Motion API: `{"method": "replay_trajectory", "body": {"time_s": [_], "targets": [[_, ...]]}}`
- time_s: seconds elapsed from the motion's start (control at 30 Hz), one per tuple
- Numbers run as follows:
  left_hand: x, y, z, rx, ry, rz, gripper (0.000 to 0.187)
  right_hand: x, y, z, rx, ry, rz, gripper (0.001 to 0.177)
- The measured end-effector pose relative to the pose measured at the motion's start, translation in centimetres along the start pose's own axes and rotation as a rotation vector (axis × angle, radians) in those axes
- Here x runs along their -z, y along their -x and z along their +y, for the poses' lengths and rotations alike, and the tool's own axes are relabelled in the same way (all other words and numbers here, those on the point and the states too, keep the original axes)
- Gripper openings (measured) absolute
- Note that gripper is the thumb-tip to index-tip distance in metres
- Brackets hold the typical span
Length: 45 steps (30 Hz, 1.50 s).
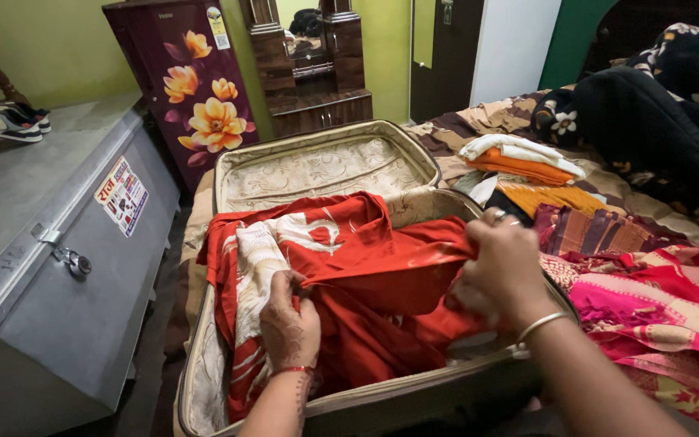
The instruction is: The person folds and arranges a red cloth item inside a suitcase, positioning it among other packed clothes on a bed.
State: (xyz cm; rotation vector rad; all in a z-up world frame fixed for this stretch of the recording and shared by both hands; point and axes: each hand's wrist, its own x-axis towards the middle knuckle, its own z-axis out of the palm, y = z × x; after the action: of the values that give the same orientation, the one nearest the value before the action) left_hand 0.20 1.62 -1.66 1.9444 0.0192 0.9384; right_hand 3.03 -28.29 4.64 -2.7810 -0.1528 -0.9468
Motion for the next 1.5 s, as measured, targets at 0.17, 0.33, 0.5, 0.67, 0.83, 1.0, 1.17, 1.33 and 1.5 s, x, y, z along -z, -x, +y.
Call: {"method": "replay_trajectory", "body": {"time_s": [0.17, 0.33, 0.5, 0.67, 0.83, 1.0, 1.17, 1.33, 1.5], "targets": [[0.2, -0.5, -0.9, 0.081, -0.04, 0.062, 0.021, 0.3, -2.2, 3.3, -0.144, 0.191, -0.006, 0.011], [0.0, -0.6, -1.2, 0.134, -0.045, 0.062, 0.02, 0.0, -3.5, 3.5, -0.133, 0.408, 0.149, 0.025], [-0.3, -0.6, -1.8, 0.111, 0.02, 0.057, 0.016, -1.1, -2.6, -0.8, -0.161, -0.265, -0.23, 0.024], [-0.5, -0.7, -2.4, 0.142, -0.022, 0.051, 0.017, -2.8, 2.7, -6.9, -0.056, -0.575, -0.854, 0.025], [-0.3, -0.6, -2.1, 0.117, -0.036, 0.068, 0.016, -4.5, 4.4, -6.0, 0.087, -0.444, -0.865, 0.029], [-0.1, -0.6, -2.1, 0.104, -0.018, 0.087, 0.015, -6.8, 4.3, -1.4, -0.175, -0.634, -1.005, 0.026], [-0.2, -0.6, -2.1, 0.091, -0.036, 0.079, 0.017, -9.3, 3.8, 1.5, -0.197, -0.556, -0.727, 0.031], [-0.1, -0.6, -1.9, 0.158, -0.036, 0.053, 0.016, -9.9, 4.0, 0.9, -0.084, -0.346, -0.537, 0.023], [0.0, -0.5, -2.1, 0.106, -0.001, 0.066, 0.018, -8.5, 4.0, -0.1, 0.101, -0.166, -0.361, 0.018]]}}
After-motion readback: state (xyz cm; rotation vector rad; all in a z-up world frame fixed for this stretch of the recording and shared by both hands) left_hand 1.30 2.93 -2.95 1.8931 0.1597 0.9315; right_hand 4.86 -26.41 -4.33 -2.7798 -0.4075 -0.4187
